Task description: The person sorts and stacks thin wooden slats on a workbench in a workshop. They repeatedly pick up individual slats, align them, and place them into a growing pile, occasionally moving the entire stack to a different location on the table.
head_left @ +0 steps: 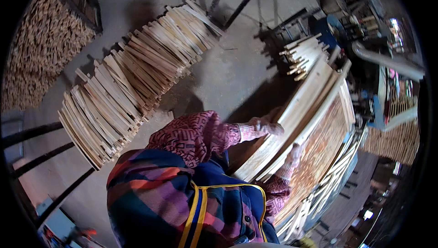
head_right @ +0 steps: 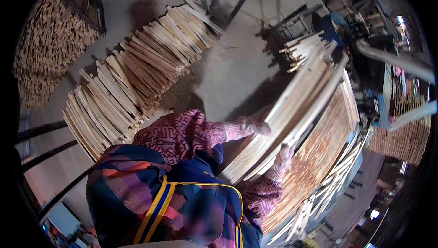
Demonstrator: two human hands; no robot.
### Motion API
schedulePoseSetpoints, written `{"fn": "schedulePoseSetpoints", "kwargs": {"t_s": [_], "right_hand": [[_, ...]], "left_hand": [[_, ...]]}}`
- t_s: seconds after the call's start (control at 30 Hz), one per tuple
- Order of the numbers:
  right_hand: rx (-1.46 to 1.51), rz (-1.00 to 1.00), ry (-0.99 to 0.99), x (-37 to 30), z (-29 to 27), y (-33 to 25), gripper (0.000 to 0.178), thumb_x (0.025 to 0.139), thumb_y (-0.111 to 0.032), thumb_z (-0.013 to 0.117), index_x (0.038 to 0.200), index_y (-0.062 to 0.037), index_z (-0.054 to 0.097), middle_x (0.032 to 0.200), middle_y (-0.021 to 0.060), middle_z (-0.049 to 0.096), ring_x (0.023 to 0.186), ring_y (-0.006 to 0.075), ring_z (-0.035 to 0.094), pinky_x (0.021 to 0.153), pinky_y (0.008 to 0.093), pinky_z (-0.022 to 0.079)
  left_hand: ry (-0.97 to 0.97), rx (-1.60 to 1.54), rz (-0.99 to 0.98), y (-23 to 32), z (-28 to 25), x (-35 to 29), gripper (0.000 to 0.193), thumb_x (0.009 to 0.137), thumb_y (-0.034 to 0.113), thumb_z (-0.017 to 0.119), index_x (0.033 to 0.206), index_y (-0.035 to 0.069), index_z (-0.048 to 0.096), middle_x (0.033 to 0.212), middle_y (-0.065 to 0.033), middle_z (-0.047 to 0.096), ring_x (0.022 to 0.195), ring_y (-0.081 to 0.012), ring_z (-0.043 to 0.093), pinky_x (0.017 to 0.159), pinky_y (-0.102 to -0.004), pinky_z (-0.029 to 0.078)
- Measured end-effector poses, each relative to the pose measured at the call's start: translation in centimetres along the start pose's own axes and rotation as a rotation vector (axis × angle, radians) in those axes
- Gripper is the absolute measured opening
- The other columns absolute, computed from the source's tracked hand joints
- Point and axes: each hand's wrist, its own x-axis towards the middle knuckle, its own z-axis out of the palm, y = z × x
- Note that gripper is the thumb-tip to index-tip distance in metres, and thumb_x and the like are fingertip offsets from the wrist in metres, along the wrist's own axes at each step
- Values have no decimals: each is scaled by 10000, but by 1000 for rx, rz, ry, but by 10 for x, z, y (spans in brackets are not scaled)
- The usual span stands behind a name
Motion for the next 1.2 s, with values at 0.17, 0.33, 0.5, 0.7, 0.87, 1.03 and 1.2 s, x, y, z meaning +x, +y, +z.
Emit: {"fn": "schedulePoseSetpoints", "kwargs": {"t_s": [0.17, 0.33, 0.5, 0.7, 0.87, 1.03, 1.2], "right_hand": [[1396, 293, -565, 193, 95, -45, 557, 964, -81, 484, 1498, -90, 327, 1088, 48, 613, 777, 148, 599, 662, 285, 542], [812, 256, -688, 314, 207, -138, 611, 972, -215, 572, 1518, -109, 319, 844, -49, 552, 651, 102, 503, 629, 260, 507], [1268, 527, -1346, 429, 333, -113, 698, 936, -193, 621, 1540, -100, 284, 1008, 13, 576, 764, 119, 475, 584, 233, 407], [737, 48, -1391, 485, 404, -166, 835, 910, -280, 685, 1562, -84, 202, 1444, 150, 466, 1230, 216, 523, 976, 324, 469], [657, 289, -1553, 530, 490, -209, 1009, 832, -392, 751, 1572, -81, 140, 1562, 157, 294, 1384, 250, 368, 1129, 341, 303], [553, 229, -1585, 595, 614, -211, 1001, 843, -377, 736, 1579, -93, 119, 1525, 152, 352, 1316, 230, 423, 1085, 329, 352], [136, -7, -1437, 649, 729, -200, 887, 886, -393, 707, 1564, -124, 202, 1479, 105, 431, 1290, 241, 482, 1060, 348, 407]], "left_hand": [[-121, -394, 421, 30, -125, 54, 748, 893, 288, 584, 1558, 269, 243, 1244, -148, 498, 981, -305, 476, 923, -492, 422], [-106, -262, 722, 110, -225, 77, 914, 877, 219, 655, 1584, 249, 77, 1077, -69, 538, 915, -258, 511, 881, -441, 420], [796, -136, 414, 134, -292, 57, 687, 958, 191, 568, 1539, 92, 214, 1241, -85, 576, 1237, -238, 516, 1089, -380, 387], [1271, 278, 248, 190, -304, 68, 407, 1019, 270, 473, 1297, -16, 555, 1303, -132, 603, 1225, -217, 554, 1081, -335, 406], [1282, 592, 107, 199, -407, 42, 384, 989, 275, 522, 1263, 11, 573, 1223, -88, 628, 1184, -247, 568, 1085, -365, 400], [1297, 126, 258, 264, -513, 83, 397, 895, 243, 630, 1253, 80, 576, 1202, -73, 611, 1178, -232, 566, 1027, -370, 444], [1245, 883, 51, 328, -636, 88, 423, 899, 183, 619, 1303, 75, 554, 1302, -79, 578, 1238, -212, 538, 988, -366, 476]]}}
